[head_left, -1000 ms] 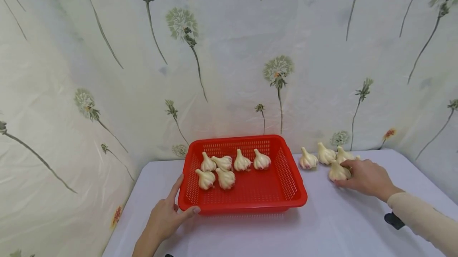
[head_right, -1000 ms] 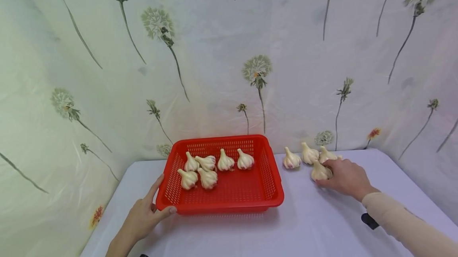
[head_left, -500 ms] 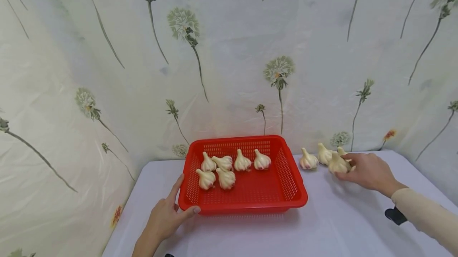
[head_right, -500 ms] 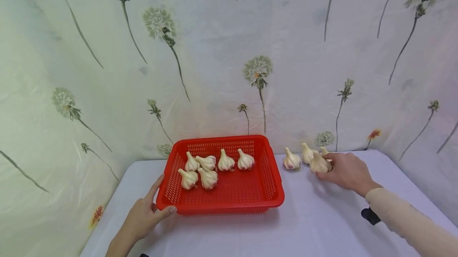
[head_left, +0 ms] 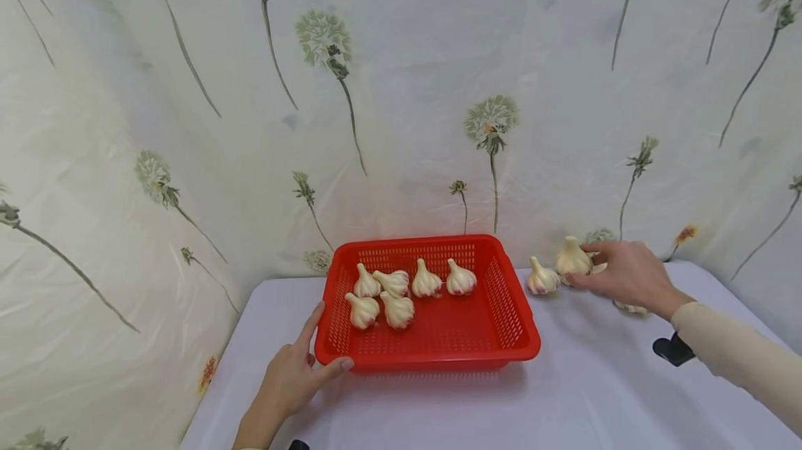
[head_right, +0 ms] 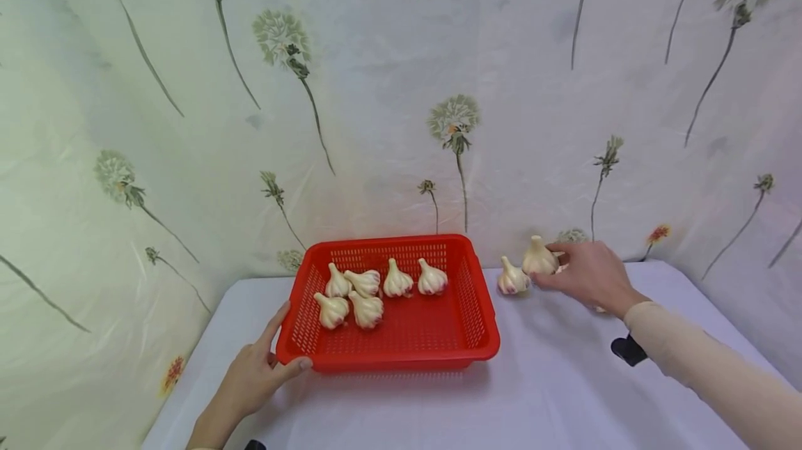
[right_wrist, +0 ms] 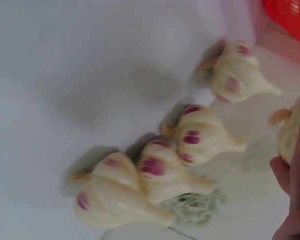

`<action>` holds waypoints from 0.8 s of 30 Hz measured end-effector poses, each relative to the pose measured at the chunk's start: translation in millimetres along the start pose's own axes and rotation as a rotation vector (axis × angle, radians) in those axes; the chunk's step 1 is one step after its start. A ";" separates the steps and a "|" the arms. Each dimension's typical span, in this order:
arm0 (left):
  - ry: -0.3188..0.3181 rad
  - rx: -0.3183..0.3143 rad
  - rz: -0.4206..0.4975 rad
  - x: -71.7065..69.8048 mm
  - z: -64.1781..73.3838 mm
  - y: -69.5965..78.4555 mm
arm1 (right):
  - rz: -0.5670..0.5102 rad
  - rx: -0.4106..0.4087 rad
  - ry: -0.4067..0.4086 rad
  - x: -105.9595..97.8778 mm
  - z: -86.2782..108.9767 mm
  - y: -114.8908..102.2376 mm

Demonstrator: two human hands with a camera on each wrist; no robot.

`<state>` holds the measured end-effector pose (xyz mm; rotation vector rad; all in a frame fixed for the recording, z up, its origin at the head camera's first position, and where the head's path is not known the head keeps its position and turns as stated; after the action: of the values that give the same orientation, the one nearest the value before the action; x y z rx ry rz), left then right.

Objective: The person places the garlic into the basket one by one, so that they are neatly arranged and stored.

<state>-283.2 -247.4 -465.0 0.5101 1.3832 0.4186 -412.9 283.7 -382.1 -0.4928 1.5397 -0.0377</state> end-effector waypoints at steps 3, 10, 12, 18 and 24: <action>0.005 0.002 0.000 -0.4 -0.2 -0.5 | -0.003 -0.011 0.001 -5.0 -5.6 -13.9; -0.005 -0.008 0.009 -0.4 -0.6 0.7 | -0.044 -0.068 -0.002 -8.4 -16.1 -45.7; -0.008 -0.012 0.011 -0.5 -0.6 0.8 | -0.062 -0.085 -0.006 -7.2 -20.0 -54.0; -0.012 -0.020 0.007 -0.2 -0.8 0.4 | -0.159 -0.108 -0.059 2.4 -31.9 -77.8; -0.008 -0.027 0.003 -0.9 -0.8 0.2 | -0.219 -0.157 -0.118 10.9 -41.5 -106.7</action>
<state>-284.1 -247.6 -464.2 0.4912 1.3673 0.4361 -422.2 172.2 -355.6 -0.7741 1.3736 -0.0559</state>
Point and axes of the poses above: each hand's wrist, its own z-axis away from the middle knuckle, its own x-axis out of the palm, y = z × x, the point moved 10 cm from there along -z, towards the middle knuckle, and after that the axes turned 12 degrees about -y, right-handed, at the moved point
